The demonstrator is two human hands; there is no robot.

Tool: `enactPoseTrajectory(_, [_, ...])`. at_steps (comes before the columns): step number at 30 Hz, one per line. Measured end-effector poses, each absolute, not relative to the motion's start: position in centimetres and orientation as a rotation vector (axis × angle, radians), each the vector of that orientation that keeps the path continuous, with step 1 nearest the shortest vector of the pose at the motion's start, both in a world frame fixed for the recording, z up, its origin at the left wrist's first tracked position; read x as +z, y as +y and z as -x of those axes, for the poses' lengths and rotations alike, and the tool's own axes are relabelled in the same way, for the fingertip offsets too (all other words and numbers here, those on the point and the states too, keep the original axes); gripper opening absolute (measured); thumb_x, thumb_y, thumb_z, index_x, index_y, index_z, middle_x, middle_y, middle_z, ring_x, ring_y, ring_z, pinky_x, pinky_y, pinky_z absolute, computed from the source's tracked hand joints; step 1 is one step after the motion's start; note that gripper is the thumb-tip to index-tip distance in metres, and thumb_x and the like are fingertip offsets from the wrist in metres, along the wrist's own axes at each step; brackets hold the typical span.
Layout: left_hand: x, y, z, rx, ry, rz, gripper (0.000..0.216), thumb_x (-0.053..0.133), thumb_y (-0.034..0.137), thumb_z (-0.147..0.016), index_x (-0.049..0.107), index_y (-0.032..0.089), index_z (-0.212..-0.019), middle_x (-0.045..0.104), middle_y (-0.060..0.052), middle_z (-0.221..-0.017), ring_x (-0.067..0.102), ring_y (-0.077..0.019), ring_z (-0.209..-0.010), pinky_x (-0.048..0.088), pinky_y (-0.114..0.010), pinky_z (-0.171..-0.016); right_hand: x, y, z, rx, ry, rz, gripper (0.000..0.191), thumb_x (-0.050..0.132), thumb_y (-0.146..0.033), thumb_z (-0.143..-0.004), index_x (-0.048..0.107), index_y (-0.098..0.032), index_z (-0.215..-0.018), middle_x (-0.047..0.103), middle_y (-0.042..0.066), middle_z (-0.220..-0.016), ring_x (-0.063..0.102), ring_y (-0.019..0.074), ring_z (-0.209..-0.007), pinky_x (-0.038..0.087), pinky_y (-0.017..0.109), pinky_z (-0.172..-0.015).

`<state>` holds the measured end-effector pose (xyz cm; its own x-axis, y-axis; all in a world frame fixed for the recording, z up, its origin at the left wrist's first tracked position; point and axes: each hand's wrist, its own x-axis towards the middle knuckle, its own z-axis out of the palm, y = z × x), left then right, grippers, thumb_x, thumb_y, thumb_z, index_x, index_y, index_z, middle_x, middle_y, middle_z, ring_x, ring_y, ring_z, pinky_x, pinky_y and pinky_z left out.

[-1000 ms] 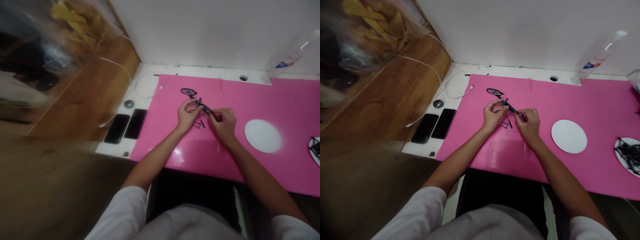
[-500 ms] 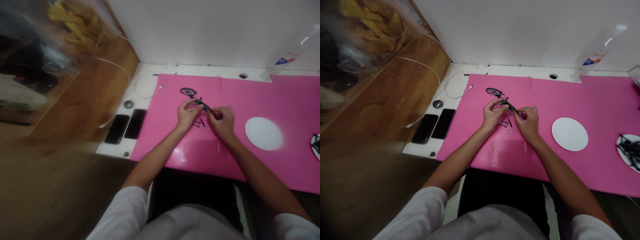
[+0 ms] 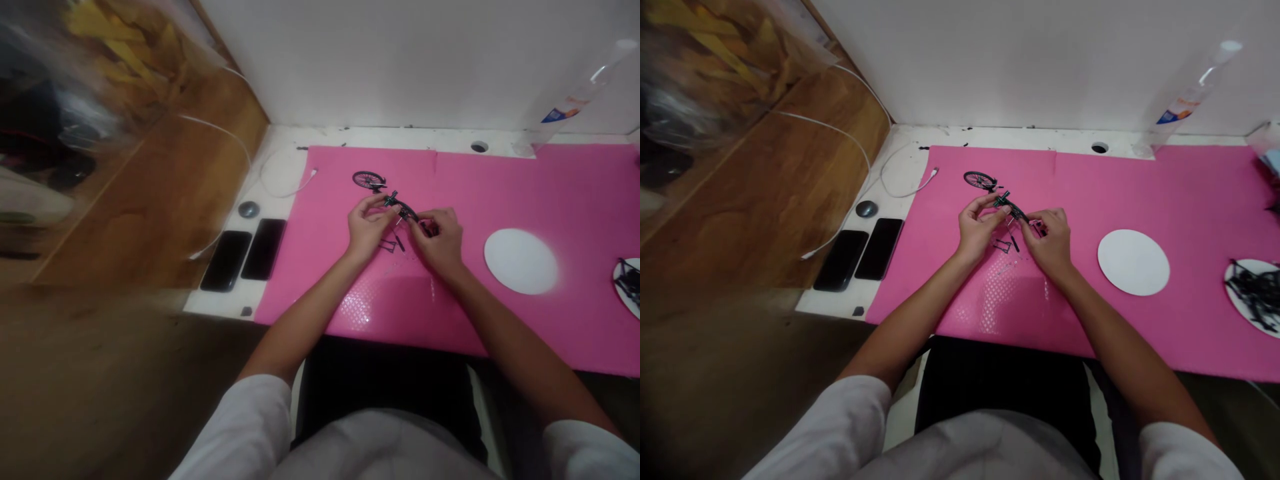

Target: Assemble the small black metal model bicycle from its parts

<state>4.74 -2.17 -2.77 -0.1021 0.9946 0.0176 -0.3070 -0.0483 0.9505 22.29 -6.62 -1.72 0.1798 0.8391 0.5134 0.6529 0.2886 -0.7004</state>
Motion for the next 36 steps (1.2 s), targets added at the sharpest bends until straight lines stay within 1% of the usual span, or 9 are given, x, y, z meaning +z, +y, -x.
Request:
enactPoseTrajectory(6, [-2.63, -2.20, -4.66, 1.442, 1.023, -0.964, 0.061, 0.109, 0.047, -0.070, 0.086, 0.023, -0.121, 0.083, -0.012, -0.127, 0.081, -0.0193, -0.098, 0.071, -0.035, -0.089, -1.76, -6.63, -22.41, 0.227, -1.553, 1.373, 0.007, 0.085, -0.032, -0.094, 0.084, -0.026, -0.095, 0.075, 0.005, -0.088, 0.065, 0.0231, -0.087, 0.060, 0.041, -0.081])
enactPoseTrajectory(10, [-2.49, -2.39, -4.68, 1.435, 1.006, -0.959, 0.063, 0.109, 0.048, -0.070, 0.085, 0.022, -0.122, 0.083, -0.012, -0.126, 0.081, -0.0187, -0.094, 0.072, -0.035, -0.087, -1.80, -6.61, -22.48, 0.220, -1.579, 1.339, 0.004, 0.085, -0.029, -0.094, 0.083, -0.026, -0.094, 0.075, 0.005, -0.087, 0.067, 0.0249, -0.091, 0.061, 0.043, -0.085])
enactPoseTrajectory(13, [-2.44, -2.48, -4.72, 1.438, 1.003, -0.948, 0.061, 0.109, 0.047, -0.070, 0.085, 0.022, -0.121, 0.083, -0.012, -0.124, 0.081, -0.0187, -0.093, 0.071, -0.036, -0.088, -1.88, -6.74, -22.35, 0.261, -1.581, 1.363, 0.007, 0.084, -0.030, -0.095, 0.082, -0.026, -0.100, 0.078, 0.005, -0.094, 0.069, 0.0254, -0.096, 0.061, 0.044, -0.089])
enactPoseTrajectory(14, [-2.44, -2.50, -4.74, 1.440, 1.009, -0.949, 0.060, 0.109, 0.047, -0.071, 0.085, 0.022, -0.120, 0.083, -0.012, -0.125, 0.082, -0.0194, -0.096, 0.071, -0.036, -0.090, -1.89, -6.82, -22.28, 0.283, -1.574, 1.368, 0.012, 0.083, -0.031, -0.095, 0.081, -0.027, -0.107, 0.079, 0.005, -0.098, 0.069, 0.0255, -0.098, 0.061, 0.045, -0.089])
enactPoseTrajectory(17, [-2.48, -2.56, -4.80, 1.447, 1.025, -0.967, 0.057, 0.108, 0.046, -0.073, 0.085, 0.023, -0.120, 0.082, -0.012, -0.129, 0.081, -0.0223, -0.110, 0.070, -0.038, -0.096, -1.82, -7.02, -22.14, 0.352, -1.559, 1.365, 0.045, 0.080, -0.031, -0.096, 0.071, -0.030, -0.140, 0.080, 0.005, -0.109, 0.071, 0.0262, -0.104, 0.061, 0.045, -0.091])
enactPoseTrajectory(19, [-2.54, -2.60, -4.84, 1.454, 1.018, -0.972, 0.056, 0.107, 0.045, -0.073, 0.085, 0.023, -0.119, 0.082, -0.012, -0.130, 0.080, -0.0233, -0.115, 0.069, -0.038, -0.098, -1.70, -7.08, -22.15, 0.335, -1.611, 1.352, 0.057, 0.082, -0.033, -0.094, 0.066, -0.030, -0.149, 0.080, 0.006, -0.112, 0.070, 0.0277, -0.108, 0.061, 0.047, -0.095])
enactPoseTrajectory(24, [-2.73, -2.64, -5.00, 1.433, 0.975, -0.915, 0.056, 0.107, 0.043, -0.072, 0.084, 0.023, -0.119, 0.082, -0.012, -0.129, 0.079, -0.0241, -0.119, 0.068, -0.040, -0.103, -1.46, -7.01, -22.36, 0.184, -1.748, 1.352, 0.052, 0.093, -0.045, -0.087, 0.075, -0.031, -0.134, 0.079, 0.007, -0.116, 0.068, 0.0319, -0.111, 0.057, 0.056, -0.105])
enactPoseTrajectory(30, [-3.00, -2.78, -5.46, 1.417, 0.910, -0.849, 0.061, 0.110, 0.046, -0.066, 0.082, 0.023, -0.116, 0.083, -0.010, -0.126, 0.080, -0.0239, -0.118, 0.068, -0.040, -0.104, -1.22, -7.08, -22.46, 0.093, -1.717, 1.326, 0.038, 0.091, -0.049, -0.094, 0.079, -0.031, -0.125, 0.080, 0.006, -0.111, 0.068, 0.0303, -0.107, 0.054, 0.055, -0.106])
enactPoseTrajectory(36, [-3.12, -2.85, -5.52, 1.361, 0.854, -0.780, 0.068, 0.112, 0.050, -0.063, 0.081, 0.022, -0.116, 0.081, -0.009, -0.125, 0.082, -0.0218, -0.112, 0.068, -0.042, -0.106, -1.44, -7.11, -22.43, 0.085, -1.687, 1.329, 0.034, 0.090, -0.050, -0.095, 0.081, -0.031, -0.123, 0.078, 0.007, -0.107, 0.067, 0.0303, -0.107, 0.053, 0.055, -0.105])
